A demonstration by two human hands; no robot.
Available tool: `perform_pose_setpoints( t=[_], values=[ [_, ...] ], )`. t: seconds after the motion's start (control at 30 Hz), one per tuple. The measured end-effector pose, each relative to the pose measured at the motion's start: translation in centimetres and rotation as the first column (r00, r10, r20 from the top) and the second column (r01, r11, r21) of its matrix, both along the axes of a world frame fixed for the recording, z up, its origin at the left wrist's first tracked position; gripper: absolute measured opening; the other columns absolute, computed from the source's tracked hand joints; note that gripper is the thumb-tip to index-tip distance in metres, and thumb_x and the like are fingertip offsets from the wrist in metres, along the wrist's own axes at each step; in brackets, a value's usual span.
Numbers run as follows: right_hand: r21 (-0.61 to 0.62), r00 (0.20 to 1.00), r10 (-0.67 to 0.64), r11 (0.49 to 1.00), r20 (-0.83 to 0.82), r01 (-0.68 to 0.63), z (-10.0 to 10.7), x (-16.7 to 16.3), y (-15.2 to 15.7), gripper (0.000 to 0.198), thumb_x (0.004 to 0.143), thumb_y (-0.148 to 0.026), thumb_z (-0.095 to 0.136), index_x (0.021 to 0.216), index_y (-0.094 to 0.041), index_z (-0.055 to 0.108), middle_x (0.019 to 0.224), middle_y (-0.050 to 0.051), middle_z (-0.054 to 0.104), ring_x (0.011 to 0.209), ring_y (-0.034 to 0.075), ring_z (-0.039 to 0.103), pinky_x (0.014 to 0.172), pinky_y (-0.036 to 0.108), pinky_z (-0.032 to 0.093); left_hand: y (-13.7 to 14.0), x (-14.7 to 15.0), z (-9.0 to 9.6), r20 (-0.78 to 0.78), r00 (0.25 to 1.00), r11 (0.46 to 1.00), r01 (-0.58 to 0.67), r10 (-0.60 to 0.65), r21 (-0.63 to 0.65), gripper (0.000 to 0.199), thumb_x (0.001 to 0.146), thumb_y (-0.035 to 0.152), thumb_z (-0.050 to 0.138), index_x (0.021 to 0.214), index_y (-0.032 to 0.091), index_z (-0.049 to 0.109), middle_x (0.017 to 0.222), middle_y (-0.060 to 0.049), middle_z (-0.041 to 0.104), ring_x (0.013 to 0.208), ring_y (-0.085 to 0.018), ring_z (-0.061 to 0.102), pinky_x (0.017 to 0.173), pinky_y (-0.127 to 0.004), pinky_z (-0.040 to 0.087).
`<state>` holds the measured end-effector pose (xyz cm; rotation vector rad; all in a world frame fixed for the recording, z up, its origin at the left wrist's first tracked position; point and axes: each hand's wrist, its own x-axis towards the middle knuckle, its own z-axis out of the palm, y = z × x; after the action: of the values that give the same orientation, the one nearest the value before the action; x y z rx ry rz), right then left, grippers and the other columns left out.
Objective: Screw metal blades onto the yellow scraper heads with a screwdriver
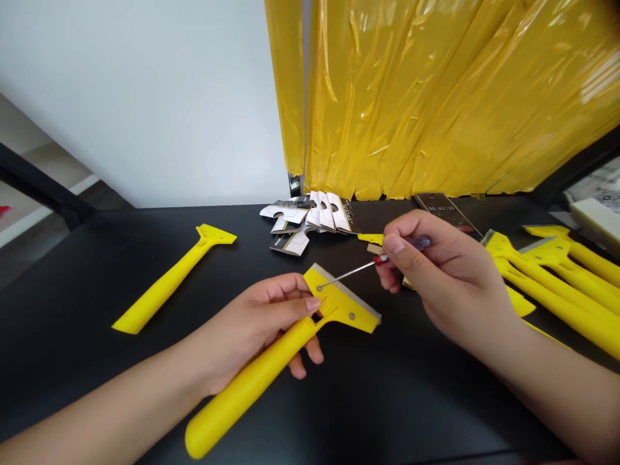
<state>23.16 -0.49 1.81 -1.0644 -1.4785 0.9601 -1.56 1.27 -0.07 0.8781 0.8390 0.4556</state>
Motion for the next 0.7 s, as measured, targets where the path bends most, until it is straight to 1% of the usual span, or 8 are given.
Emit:
perform_pose_setpoints(
  t=[0.17, 0.27, 0.43, 0.57, 0.7],
  values=[
    [0.054, 0.998, -0.012, 0.998, 0.058, 0.009, -0.01, 0.22, -0.43, 0.015, 0.107, -0.038, 0.063, 0.097, -0.027, 0.062, 0.074, -0.004, 0.063, 0.065, 0.011, 0.056, 0.059, 0.026, 0.047, -0.02, 0.06, -0.04, -0.007, 1.0, 1.0, -0.003, 0.003, 0.008, 0.018, 0.099, 0.032, 0.073, 0.104, 0.018, 0.065, 0.093, -0.004, 0.068, 0.067, -0.017, 0.073, 0.05, -0.022, 0.062],
    [0.088, 0.996, -0.017, 0.996, 0.09, 0.009, -0.11, 0.24, -0.77, 0.011, 0.106, -0.035, 0.065, 0.098, -0.027, 0.062, 0.075, -0.004, 0.063, 0.065, 0.011, 0.057, 0.06, 0.027, 0.046, -0.06, 0.11, 0.08, -0.011, 1.0, 1.0, -0.006, 0.006, 0.007, 0.019, 0.098, 0.033, 0.074, 0.105, 0.018, 0.066, 0.094, -0.004, 0.068, 0.068, -0.017, 0.074, 0.052, -0.022, 0.063],
    [0.112, 0.99, 0.0, 0.994, 0.143, -0.016, -0.26, 0.27, -0.98, 0.009, 0.101, -0.027, 0.071, 0.099, -0.027, 0.063, 0.079, -0.005, 0.063, 0.069, 0.011, 0.06, 0.063, 0.027, 0.047, -0.02, 0.05, 0.13, -0.007, 1.0, 1.0, -0.001, 0.001, 0.016, 0.02, 0.098, 0.034, 0.075, 0.106, 0.018, 0.068, 0.094, -0.004, 0.068, 0.068, -0.016, 0.073, 0.052, -0.022, 0.063],
    [0.12, 0.989, -0.02, 0.993, 0.147, 0.003, -0.2, 0.23, -0.96, 0.01, 0.1, -0.024, 0.072, 0.099, -0.027, 0.063, 0.079, -0.006, 0.064, 0.068, 0.011, 0.06, 0.063, 0.027, 0.047, 0.04, -0.05, 0.01, 0.001, 1.0, 0.999, -0.004, 0.004, 0.037, 0.019, 0.097, 0.035, 0.076, 0.104, 0.019, 0.067, 0.093, -0.003, 0.068, 0.069, -0.016, 0.074, 0.053, -0.022, 0.063],
    [0.131, 0.989, -0.034, 0.991, 0.146, 0.015, -0.21, 0.1, -0.87, 0.008, 0.102, -0.025, 0.07, 0.099, -0.028, 0.063, 0.076, -0.006, 0.064, 0.065, 0.011, 0.059, 0.061, 0.027, 0.046, 0.09, -0.1, 0.0, -0.007, 1.0, 0.999, -0.005, 0.005, 0.042, 0.018, 0.098, 0.035, 0.075, 0.104, 0.019, 0.068, 0.094, -0.003, 0.068, 0.07, -0.016, 0.074, 0.053, -0.021, 0.063]
  ],
)
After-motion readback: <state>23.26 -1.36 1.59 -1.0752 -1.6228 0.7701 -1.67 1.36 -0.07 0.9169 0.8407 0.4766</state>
